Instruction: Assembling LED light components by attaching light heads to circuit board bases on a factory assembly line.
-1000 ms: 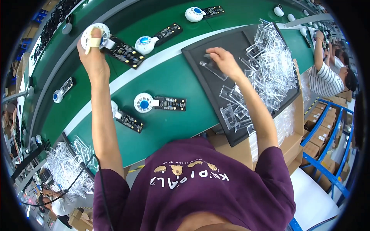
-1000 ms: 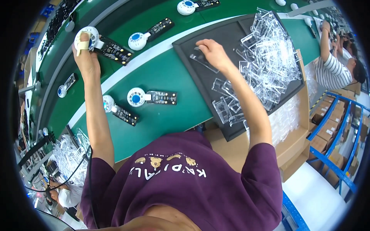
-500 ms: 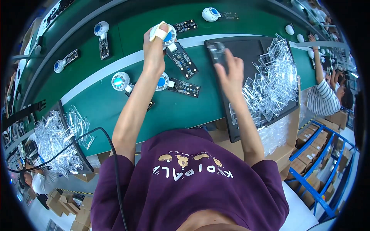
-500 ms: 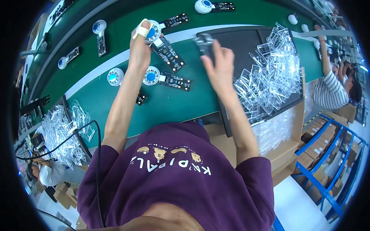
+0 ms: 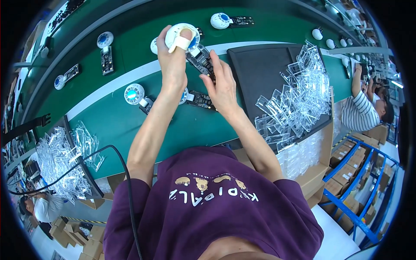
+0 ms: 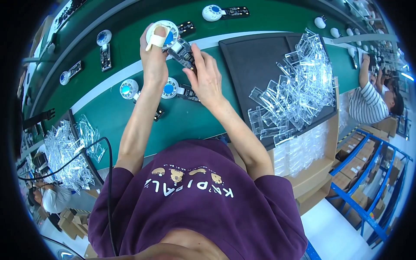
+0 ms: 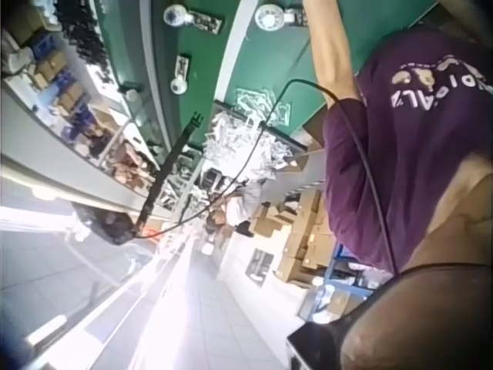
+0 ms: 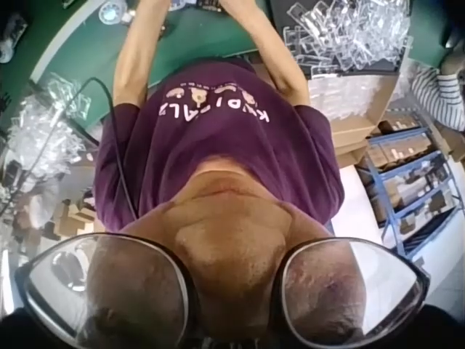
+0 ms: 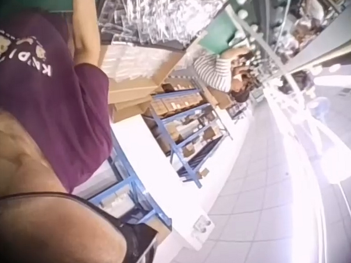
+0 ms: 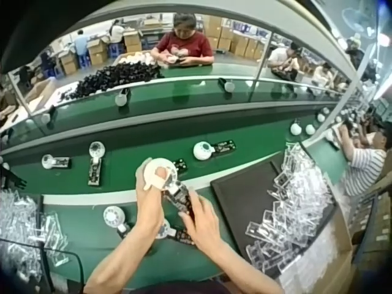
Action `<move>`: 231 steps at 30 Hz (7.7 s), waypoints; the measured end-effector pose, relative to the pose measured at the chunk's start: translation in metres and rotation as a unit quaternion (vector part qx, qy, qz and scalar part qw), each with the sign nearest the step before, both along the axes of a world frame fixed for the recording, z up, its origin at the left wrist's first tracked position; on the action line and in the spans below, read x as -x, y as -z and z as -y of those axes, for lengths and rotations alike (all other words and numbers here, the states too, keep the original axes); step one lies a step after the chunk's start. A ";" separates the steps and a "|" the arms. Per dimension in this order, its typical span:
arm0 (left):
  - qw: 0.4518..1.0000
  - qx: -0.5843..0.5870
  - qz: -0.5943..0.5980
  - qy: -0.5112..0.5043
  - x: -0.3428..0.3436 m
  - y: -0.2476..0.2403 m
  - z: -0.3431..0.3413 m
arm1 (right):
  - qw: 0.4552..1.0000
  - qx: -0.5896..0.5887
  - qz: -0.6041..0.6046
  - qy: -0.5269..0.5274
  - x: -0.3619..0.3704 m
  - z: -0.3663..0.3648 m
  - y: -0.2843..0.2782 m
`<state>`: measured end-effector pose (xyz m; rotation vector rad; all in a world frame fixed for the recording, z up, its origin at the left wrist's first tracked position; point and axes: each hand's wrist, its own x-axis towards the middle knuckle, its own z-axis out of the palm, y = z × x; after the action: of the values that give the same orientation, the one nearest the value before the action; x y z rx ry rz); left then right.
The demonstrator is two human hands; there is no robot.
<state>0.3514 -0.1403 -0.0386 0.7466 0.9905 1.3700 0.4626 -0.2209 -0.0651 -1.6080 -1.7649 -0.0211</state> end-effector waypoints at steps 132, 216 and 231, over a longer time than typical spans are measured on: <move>0.806 -0.015 -0.584 0.096 0.000 0.125 -0.189 | 0.951 0.214 0.134 0.177 -0.216 -0.008 0.049; 0.993 0.043 -0.086 0.075 -0.018 0.031 -0.028 | 0.945 0.142 -0.294 -0.018 -0.069 -0.033 0.016; 0.772 0.098 -0.618 0.110 0.074 0.129 -0.131 | 0.900 0.359 0.082 0.234 -0.099 0.073 0.047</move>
<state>0.2774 -0.0097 -0.1680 1.6017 1.9279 0.3951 0.5620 -0.2935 -0.1119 -2.6080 -1.5401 0.3106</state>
